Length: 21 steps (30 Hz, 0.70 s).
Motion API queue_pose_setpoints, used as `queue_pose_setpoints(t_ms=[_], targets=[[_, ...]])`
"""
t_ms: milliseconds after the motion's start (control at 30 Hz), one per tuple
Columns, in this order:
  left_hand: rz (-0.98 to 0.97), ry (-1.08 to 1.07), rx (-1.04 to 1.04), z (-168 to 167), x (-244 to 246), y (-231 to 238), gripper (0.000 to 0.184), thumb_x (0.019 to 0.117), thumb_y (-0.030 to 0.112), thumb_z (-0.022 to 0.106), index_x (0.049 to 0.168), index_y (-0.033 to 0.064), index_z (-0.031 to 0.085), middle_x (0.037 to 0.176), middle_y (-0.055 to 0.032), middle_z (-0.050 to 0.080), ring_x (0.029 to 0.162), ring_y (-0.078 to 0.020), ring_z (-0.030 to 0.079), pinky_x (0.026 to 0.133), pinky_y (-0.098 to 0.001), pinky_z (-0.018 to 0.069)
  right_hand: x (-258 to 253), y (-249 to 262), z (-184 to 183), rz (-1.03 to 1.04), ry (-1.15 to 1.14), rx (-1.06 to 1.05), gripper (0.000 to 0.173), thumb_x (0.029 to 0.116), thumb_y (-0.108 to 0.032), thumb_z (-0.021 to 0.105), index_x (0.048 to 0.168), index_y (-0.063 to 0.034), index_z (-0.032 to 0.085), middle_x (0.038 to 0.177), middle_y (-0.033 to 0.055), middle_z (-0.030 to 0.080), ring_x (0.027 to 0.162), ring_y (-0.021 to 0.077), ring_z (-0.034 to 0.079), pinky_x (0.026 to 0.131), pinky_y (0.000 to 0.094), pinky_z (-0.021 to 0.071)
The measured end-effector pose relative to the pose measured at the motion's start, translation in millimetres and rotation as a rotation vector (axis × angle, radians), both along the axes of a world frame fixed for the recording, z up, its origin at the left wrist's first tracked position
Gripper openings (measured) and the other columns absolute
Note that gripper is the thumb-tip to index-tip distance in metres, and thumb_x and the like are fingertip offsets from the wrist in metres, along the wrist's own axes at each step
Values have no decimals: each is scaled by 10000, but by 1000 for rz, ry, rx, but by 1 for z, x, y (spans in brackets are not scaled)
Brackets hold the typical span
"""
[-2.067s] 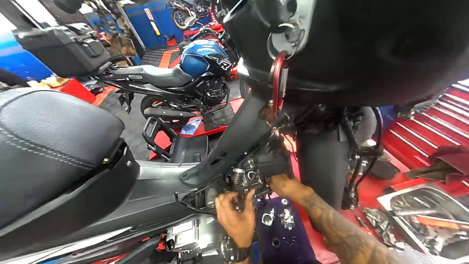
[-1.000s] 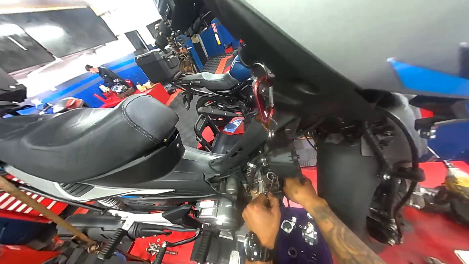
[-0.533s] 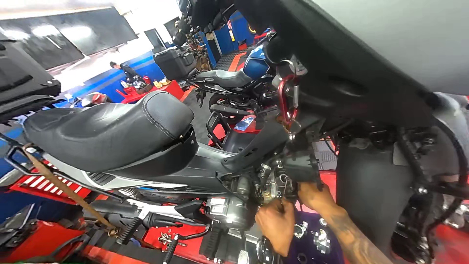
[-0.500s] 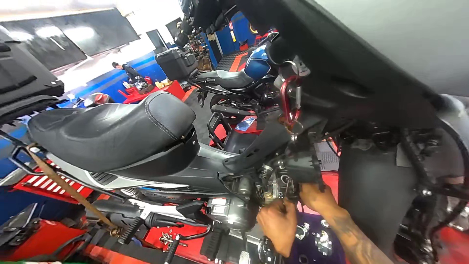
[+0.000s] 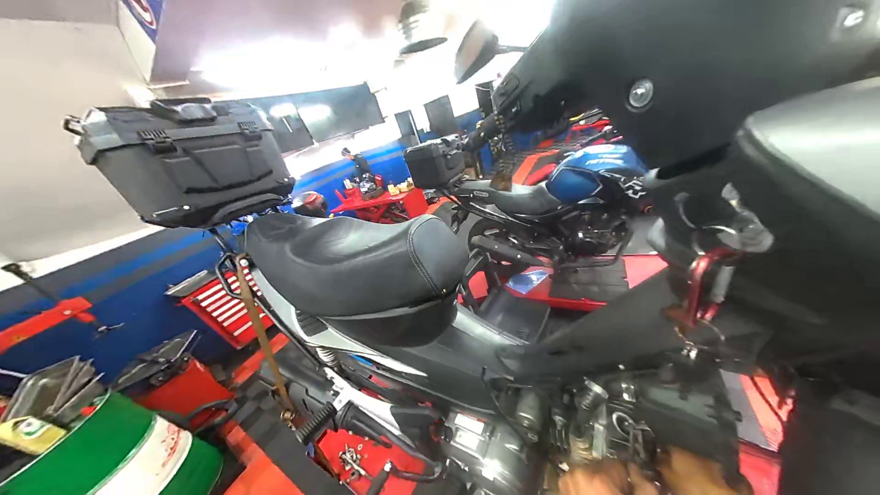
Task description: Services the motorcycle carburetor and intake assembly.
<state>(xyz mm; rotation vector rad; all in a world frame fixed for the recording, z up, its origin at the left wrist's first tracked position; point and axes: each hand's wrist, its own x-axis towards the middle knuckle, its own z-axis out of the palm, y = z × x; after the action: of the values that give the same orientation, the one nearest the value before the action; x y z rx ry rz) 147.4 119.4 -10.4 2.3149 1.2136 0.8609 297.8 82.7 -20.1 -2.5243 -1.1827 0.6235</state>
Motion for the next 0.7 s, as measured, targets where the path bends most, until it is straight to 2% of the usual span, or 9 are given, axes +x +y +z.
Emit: queue_pose_setpoints(t_ms=[200, 400, 600, 700], targets=[[-10, 7, -97, -4, 3, -7, 475, 953, 385, 573, 554, 128, 581, 515, -23, 568, 506, -201, 610, 501, -462, 483, 3, 4, -3, -34, 2, -82, 378, 1014, -292, 551, 1204, -4, 705, 1257, 268, 668, 1246, 450, 595, 1046, 656, 421], [-1, 4, -158, -10, 7, -9, 464, 929, 435, 563, 551, 167, 580, 502, 26, 536, 505, -169, 589, 511, -458, 483, 2, 4, 8, -22, 31, -75, 402, 1047, -304, 498, 1282, -26, 668, 1300, 239, 654, 1280, 411, 582, 1082, 626, 415], [-28, 40, -208, -6, 8, -8, 444, 924, 432, 561, 558, 183, 598, 507, 43, 540, 516, -148, 587, 526, -449, 481, 2, 5, 7, -69, 41, -29, 305, 1004, -274, 573, 1175, -66, 716, 1157, 189, 707, 1153, 374, 646, 994, 603, 473], [-28, 52, -206, -3, 7, -7, 447, 922, 430, 564, 550, 183, 582, 500, 47, 527, 513, -146, 580, 525, -443, 473, 1, 6, 8, -78, 47, -39, 296, 1005, -272, 570, 1161, -71, 722, 1138, 183, 711, 1136, 364, 652, 982, 600, 476]])
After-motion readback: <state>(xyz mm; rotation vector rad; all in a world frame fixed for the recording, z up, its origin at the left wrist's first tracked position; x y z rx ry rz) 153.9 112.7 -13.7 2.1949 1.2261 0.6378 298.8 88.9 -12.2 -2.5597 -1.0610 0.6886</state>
